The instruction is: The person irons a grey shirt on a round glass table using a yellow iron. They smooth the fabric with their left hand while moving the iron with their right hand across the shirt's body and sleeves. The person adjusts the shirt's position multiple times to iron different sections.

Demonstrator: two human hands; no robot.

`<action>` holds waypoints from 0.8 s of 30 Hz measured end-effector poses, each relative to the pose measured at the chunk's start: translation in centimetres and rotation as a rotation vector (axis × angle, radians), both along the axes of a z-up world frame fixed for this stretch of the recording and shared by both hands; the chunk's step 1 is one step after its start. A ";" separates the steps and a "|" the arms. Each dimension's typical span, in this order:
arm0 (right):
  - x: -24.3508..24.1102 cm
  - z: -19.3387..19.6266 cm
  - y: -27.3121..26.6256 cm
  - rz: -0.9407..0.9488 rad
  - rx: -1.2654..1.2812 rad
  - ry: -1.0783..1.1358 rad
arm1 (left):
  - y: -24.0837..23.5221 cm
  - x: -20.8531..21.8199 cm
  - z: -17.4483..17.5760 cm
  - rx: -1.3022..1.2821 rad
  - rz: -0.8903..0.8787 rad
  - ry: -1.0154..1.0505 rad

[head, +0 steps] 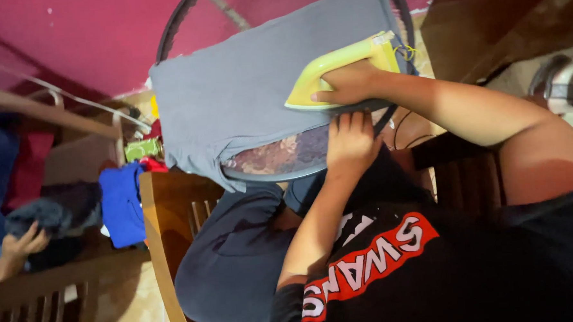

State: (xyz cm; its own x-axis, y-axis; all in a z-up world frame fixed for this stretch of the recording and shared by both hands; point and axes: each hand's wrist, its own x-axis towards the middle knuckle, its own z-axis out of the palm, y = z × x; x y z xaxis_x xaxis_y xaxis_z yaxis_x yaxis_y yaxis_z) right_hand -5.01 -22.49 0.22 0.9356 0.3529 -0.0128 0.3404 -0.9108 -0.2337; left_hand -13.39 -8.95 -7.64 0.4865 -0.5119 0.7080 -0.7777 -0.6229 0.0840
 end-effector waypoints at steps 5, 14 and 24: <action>2.0 -1.6 1.7 0.137 -0.268 -0.166 | -0.5 -0.2 0.7 -0.059 -0.021 -0.012; 6.8 -1.8 12.1 0.336 0.089 -0.126 | -0.1 -1.0 4.1 -0.225 0.009 0.003; 10.1 3.6 16.4 0.287 0.098 -0.019 | -0.7 -0.2 1.9 0.001 0.066 -0.020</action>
